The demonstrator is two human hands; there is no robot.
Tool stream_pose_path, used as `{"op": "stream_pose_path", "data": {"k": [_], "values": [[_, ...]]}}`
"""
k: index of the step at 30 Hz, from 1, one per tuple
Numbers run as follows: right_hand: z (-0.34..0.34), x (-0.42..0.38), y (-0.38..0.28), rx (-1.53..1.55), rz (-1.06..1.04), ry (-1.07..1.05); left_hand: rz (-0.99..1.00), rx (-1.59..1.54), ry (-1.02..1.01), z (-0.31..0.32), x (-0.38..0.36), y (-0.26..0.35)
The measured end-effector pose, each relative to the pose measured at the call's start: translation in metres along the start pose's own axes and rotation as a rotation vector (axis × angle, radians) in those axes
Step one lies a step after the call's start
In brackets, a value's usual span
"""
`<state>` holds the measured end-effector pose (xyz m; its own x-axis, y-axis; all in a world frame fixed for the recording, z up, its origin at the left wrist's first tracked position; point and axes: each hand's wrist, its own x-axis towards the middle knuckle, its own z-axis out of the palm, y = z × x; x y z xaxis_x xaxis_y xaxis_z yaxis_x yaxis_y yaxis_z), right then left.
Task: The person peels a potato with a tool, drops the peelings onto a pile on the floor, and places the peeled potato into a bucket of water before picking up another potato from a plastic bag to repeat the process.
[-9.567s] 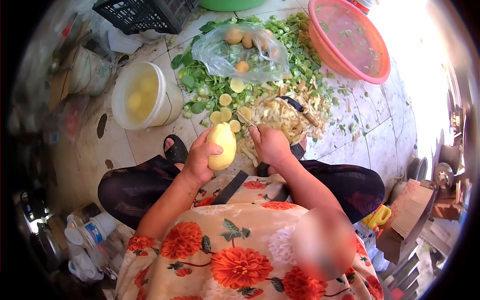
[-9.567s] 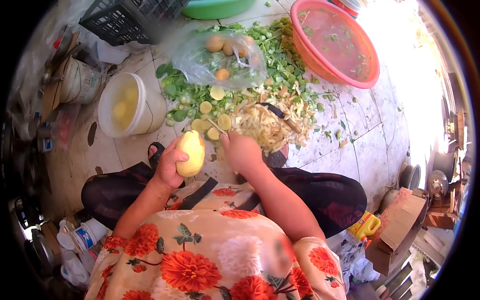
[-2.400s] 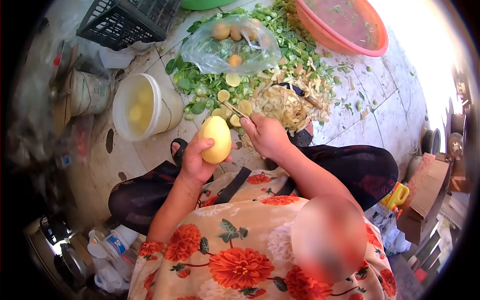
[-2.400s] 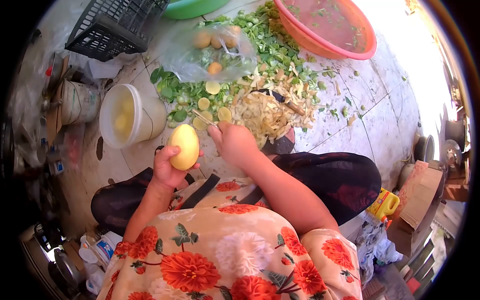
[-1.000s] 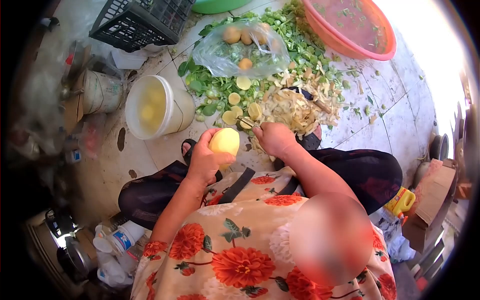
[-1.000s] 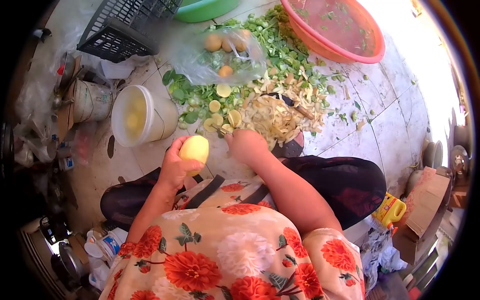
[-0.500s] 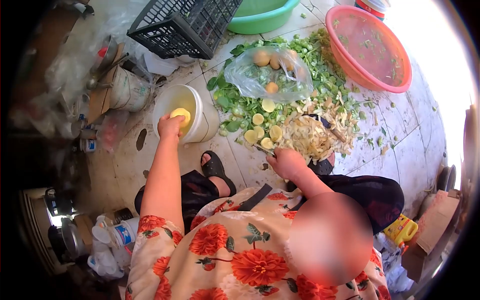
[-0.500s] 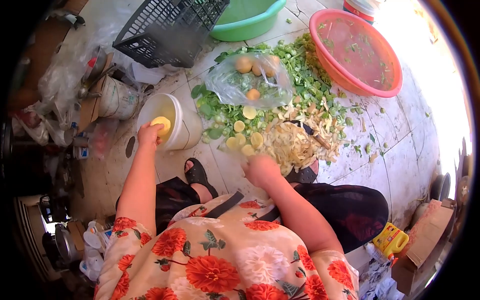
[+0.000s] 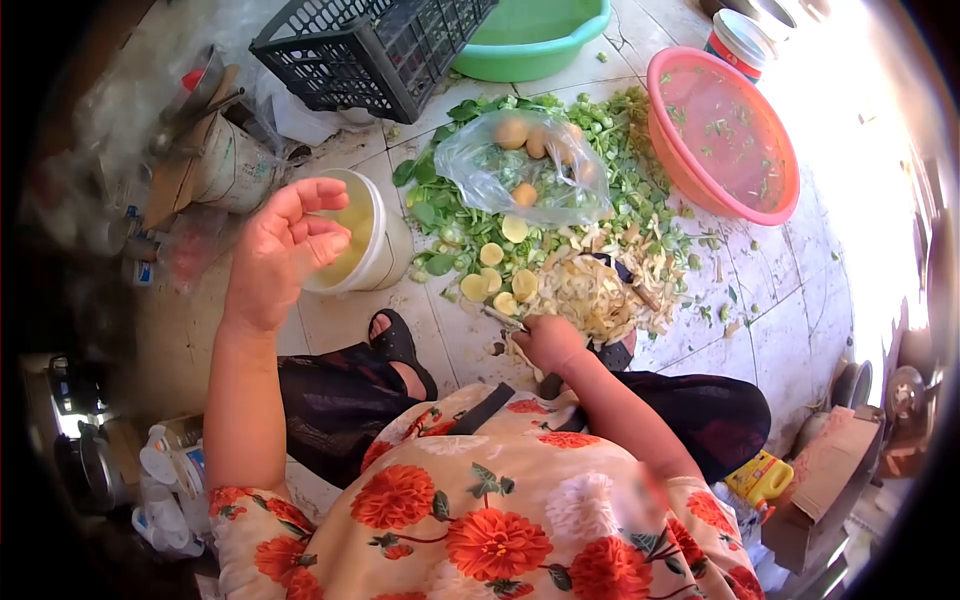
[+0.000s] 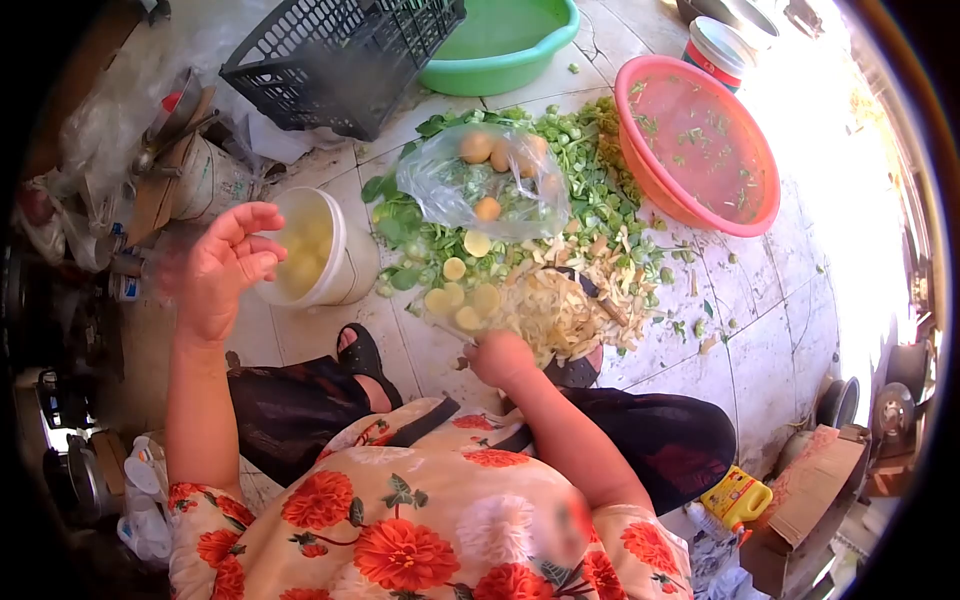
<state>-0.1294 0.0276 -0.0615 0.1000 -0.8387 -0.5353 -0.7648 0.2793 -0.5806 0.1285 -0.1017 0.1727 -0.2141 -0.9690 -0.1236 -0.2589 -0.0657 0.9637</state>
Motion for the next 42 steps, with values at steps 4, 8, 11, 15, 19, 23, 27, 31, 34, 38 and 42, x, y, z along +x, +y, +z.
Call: {"op": "stream_pose_path", "data": {"k": [4,8,11,15,19,23,27,31,34,38,42], "values": [[-0.010,0.016,0.007,0.002,-0.023,0.132,-0.016,0.294,-0.484,0.024,-0.017,-0.002],[-0.037,0.048,0.013,-0.101,-0.025,0.228,0.229,1.149,-0.753,0.036,-0.017,-0.031],[-0.061,0.081,0.010,-0.078,-0.008,0.329,0.286,0.905,-0.842,0.037,-0.019,-0.038],[-0.098,0.134,0.001,-0.179,0.148,0.202,0.349,0.922,-0.830,0.027,-0.021,-0.027],[-0.113,0.186,0.001,-0.242,0.116,0.244,0.374,0.865,-0.723,0.009,-0.018,-0.025],[-0.111,0.247,0.037,-0.361,-0.028,0.436,0.451,0.843,-0.583,0.001,-0.012,-0.029],[-0.146,0.267,0.025,-0.407,0.109,0.472,0.259,0.816,-0.629,-0.009,0.008,-0.017],[-0.153,0.303,0.054,-0.524,0.095,0.447,0.293,0.823,-0.546,-0.014,0.010,-0.024],[-0.150,0.315,0.050,-0.570,0.176,0.436,0.319,0.861,-0.523,-0.017,0.010,-0.031],[-0.155,0.326,0.039,-0.617,0.247,0.374,0.334,0.906,-0.486,-0.018,0.009,-0.033],[-0.170,0.339,0.057,-0.617,0.215,0.350,0.346,0.930,-0.465,-0.018,0.008,-0.034]]}}
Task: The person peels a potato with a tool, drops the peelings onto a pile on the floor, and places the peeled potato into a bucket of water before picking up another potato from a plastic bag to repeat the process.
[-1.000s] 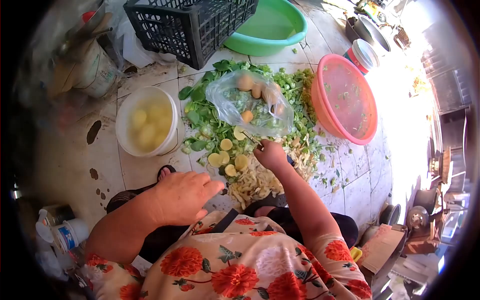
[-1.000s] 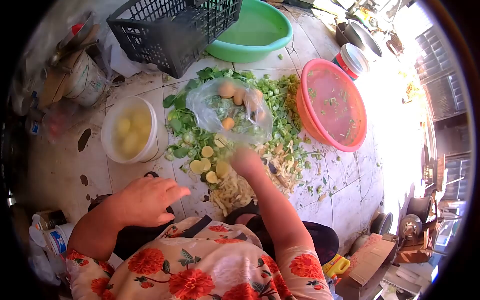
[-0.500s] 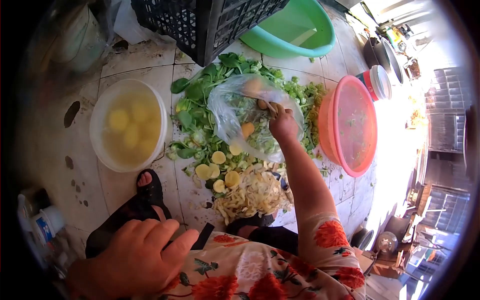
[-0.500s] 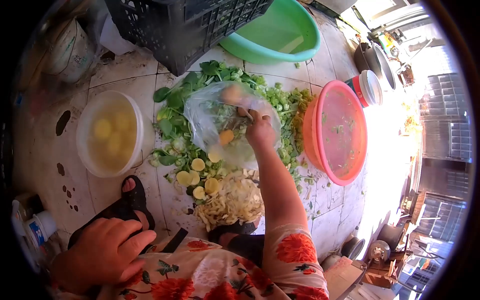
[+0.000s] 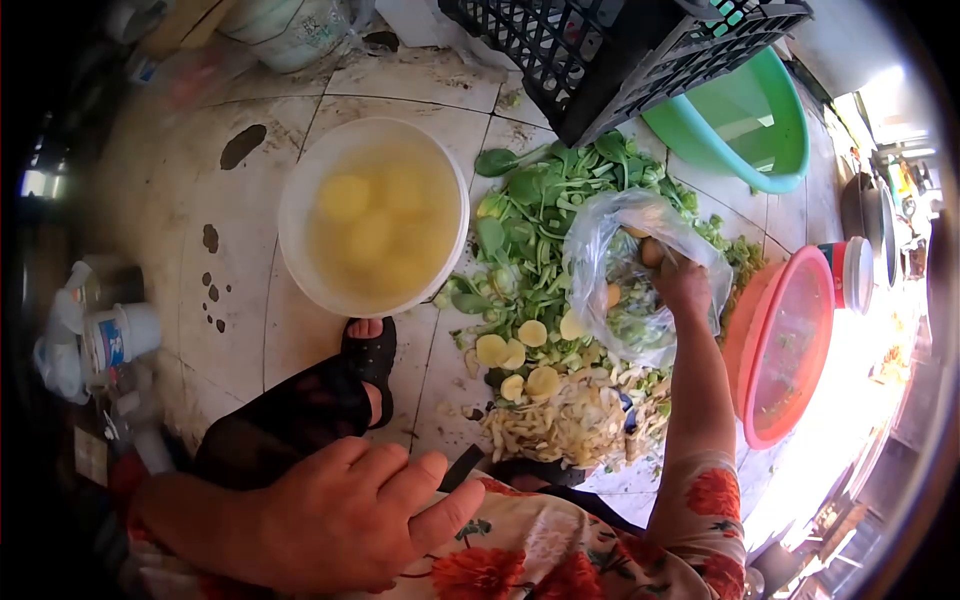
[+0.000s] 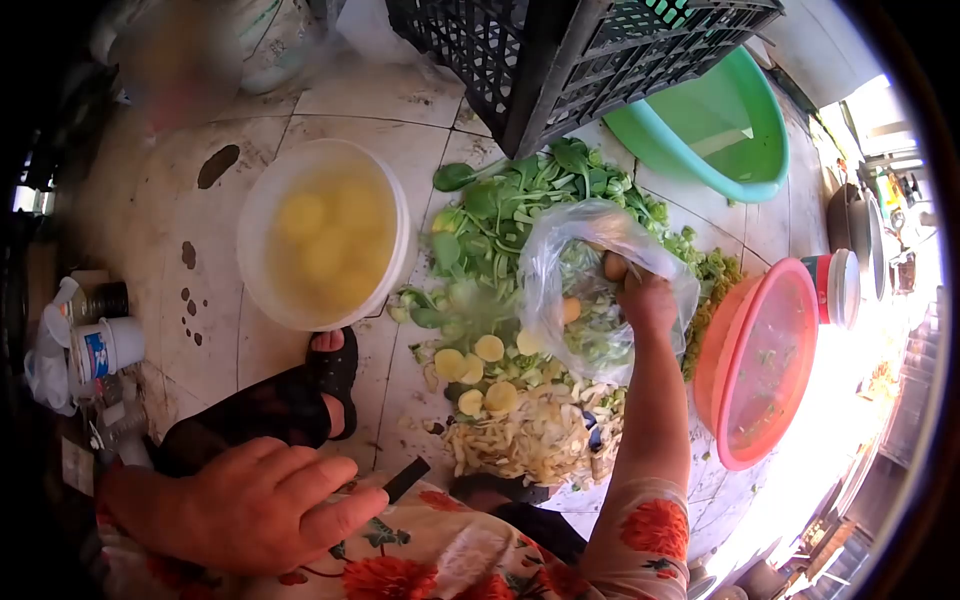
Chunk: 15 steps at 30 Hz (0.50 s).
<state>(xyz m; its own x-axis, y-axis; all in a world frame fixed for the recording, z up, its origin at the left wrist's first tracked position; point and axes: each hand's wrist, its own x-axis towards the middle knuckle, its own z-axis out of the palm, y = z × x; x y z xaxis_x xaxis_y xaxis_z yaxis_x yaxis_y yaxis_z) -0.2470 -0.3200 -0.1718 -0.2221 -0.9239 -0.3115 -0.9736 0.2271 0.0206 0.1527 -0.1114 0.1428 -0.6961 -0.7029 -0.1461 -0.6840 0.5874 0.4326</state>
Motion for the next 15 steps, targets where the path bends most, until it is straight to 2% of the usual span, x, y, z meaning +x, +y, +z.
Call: {"op": "stream_pose_path", "data": {"k": [3,6,12,15], "values": [[-0.015,0.000,0.012,0.010,-0.050,-0.027,-0.001,-0.040,0.022,0.000,-0.001,0.001],[-0.029,-0.006,0.037,0.198,-0.163,-0.028,0.040,-0.082,-0.044,-0.004,0.000,0.000],[-0.013,-0.016,0.067,0.428,-0.167,-0.102,0.030,-0.123,-0.058,-0.001,0.002,0.006],[0.001,-0.022,0.052,0.301,-0.181,-0.038,0.002,-0.160,-0.097,-0.002,0.006,0.010]]}}
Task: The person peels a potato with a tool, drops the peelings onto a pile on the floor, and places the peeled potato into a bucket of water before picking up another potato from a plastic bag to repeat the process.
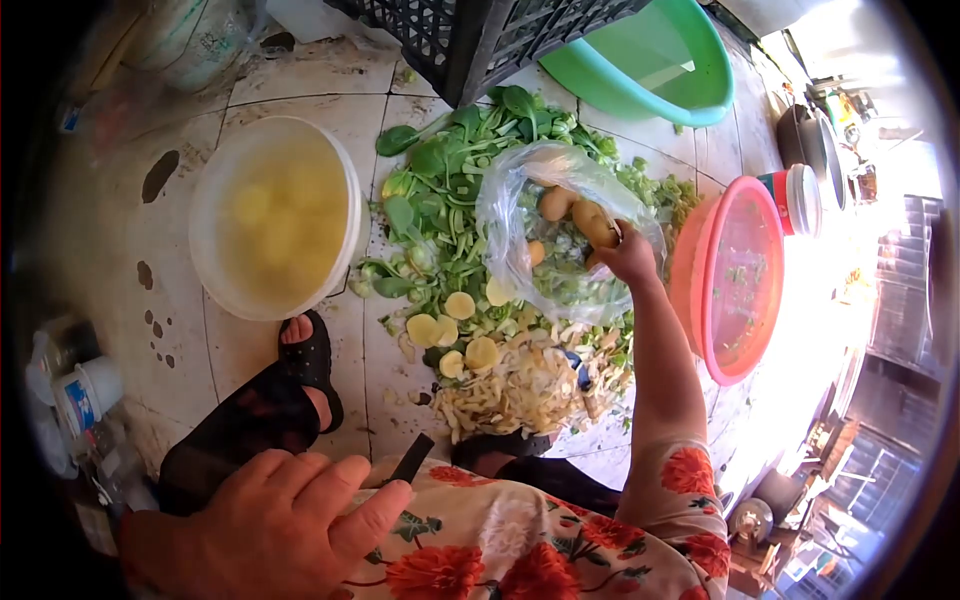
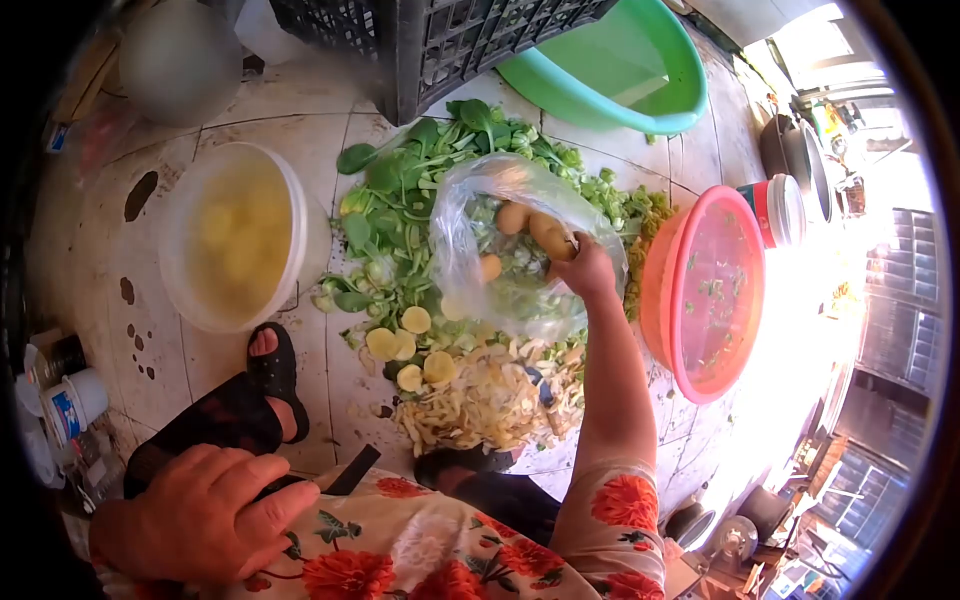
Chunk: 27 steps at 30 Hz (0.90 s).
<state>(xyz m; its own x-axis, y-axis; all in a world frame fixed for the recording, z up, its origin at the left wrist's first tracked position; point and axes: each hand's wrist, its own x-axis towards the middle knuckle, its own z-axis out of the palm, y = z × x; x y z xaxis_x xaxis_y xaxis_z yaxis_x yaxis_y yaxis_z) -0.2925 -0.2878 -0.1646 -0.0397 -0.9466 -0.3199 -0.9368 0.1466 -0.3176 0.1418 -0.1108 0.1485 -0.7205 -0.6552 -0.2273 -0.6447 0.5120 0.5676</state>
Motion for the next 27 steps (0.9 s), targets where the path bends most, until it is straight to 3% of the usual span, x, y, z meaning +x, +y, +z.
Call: {"op": "stream_pose_path", "data": {"k": [6,8,10,11,12,14,15,17,18,20,21,22,23,24,26,27], "values": [[0.008,-0.007,-0.013,-0.099,0.012,0.121,-0.032,0.015,-0.013,0.004,0.006,0.002],[0.000,-0.013,-0.011,-0.083,0.020,0.109,0.020,0.120,0.117,0.009,0.004,0.000],[-0.007,-0.020,-0.005,0.082,0.093,-0.086,-0.001,0.126,0.086,0.008,0.004,0.000],[-0.004,-0.027,0.000,0.307,0.069,-0.090,-0.017,0.128,0.058,0.007,0.004,0.000],[-0.007,-0.040,-0.007,0.320,0.051,-0.093,-0.033,0.142,0.058,0.006,0.005,0.000],[-0.027,-0.070,-0.029,0.793,0.031,-0.193,-0.034,0.025,0.036,0.006,0.007,0.001],[-0.038,-0.084,-0.040,0.805,0.017,-0.193,-0.043,0.040,0.037,0.009,0.009,0.003],[-0.067,-0.117,-0.063,0.917,-0.118,-0.538,-0.169,-0.037,0.068,0.017,0.014,0.009],[-0.084,-0.137,-0.080,0.924,-0.128,-0.532,-0.169,-0.024,0.070,0.019,0.018,0.010],[-0.115,-0.180,-0.117,0.874,-0.290,-0.743,-0.301,-0.296,0.045,0.019,0.029,0.008],[-0.126,-0.199,-0.128,0.835,-0.417,-0.743,-0.289,-0.283,0.050,0.021,0.034,0.007],[-0.132,-0.214,-0.136,0.794,-0.543,-0.739,-0.318,-0.503,-0.063,0.022,0.039,0.005],[-0.131,-0.225,-0.141,0.682,-0.844,-0.583,-0.348,-0.721,-0.179,0.028,0.042,0.007],[-0.135,-0.238,-0.148,0.682,-0.852,-0.565,-0.342,-0.704,-0.175,0.037,0.043,0.013],[-0.153,-0.267,-0.161,0.744,-0.921,-0.589,-0.237,-1.347,-0.572,0.061,0.047,0.027],[-0.162,-0.285,-0.164,0.747,-0.641,-0.666,-0.230,-1.326,-0.579,0.082,0.046,0.031]]}}
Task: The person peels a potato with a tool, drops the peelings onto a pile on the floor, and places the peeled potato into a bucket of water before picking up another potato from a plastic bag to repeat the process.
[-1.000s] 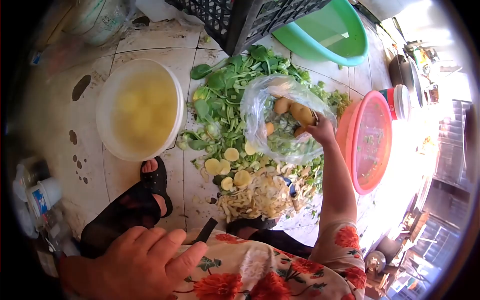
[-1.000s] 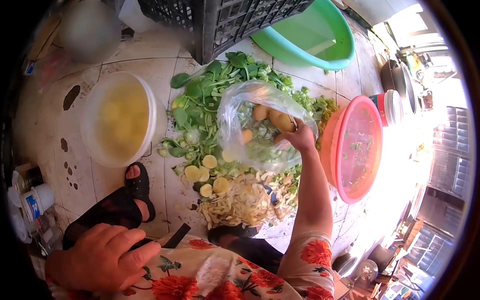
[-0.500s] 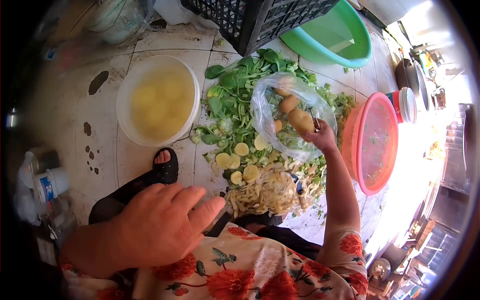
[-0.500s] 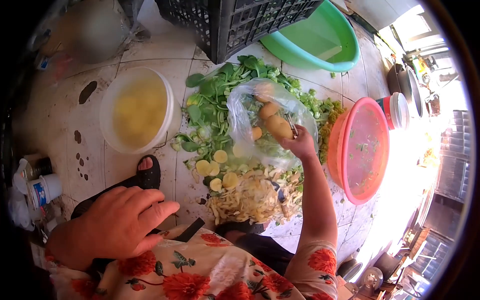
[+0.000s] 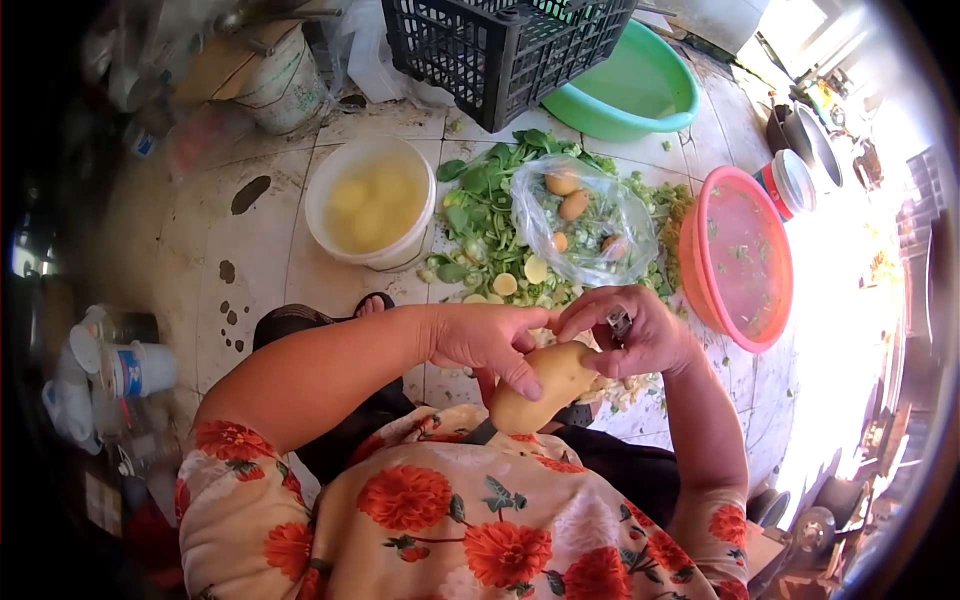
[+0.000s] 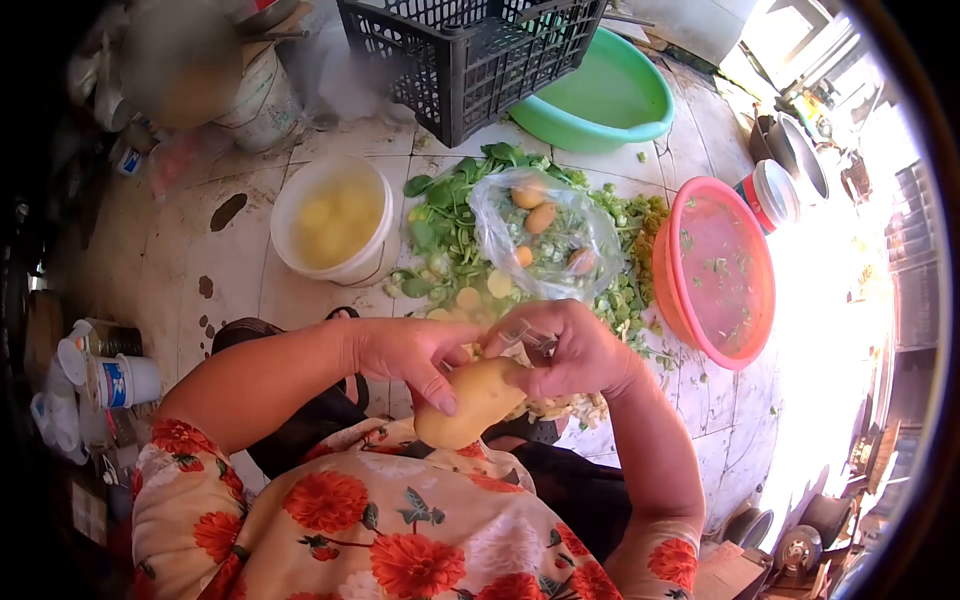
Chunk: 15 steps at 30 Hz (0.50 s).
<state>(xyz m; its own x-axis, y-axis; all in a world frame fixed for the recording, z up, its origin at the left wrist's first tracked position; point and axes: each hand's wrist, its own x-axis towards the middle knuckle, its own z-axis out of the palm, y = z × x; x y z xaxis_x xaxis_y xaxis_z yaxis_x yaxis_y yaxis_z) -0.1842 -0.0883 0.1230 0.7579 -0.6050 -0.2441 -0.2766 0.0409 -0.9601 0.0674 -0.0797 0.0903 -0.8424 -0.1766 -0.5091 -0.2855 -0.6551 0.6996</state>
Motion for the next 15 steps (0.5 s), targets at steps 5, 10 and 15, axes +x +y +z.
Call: {"op": "stream_pose_path", "data": {"k": [5,10,15], "values": [[0.049,-0.015,0.046,0.130,-0.149,0.488,0.124,-0.361,-0.102,0.038,0.031,-0.039],[0.064,-0.046,0.064,0.042,0.190,0.973,0.311,-0.418,0.062,0.036,0.031,-0.038],[0.124,-0.059,0.077,-0.104,0.098,0.960,0.456,-0.727,0.146,0.040,0.036,-0.055]]}}
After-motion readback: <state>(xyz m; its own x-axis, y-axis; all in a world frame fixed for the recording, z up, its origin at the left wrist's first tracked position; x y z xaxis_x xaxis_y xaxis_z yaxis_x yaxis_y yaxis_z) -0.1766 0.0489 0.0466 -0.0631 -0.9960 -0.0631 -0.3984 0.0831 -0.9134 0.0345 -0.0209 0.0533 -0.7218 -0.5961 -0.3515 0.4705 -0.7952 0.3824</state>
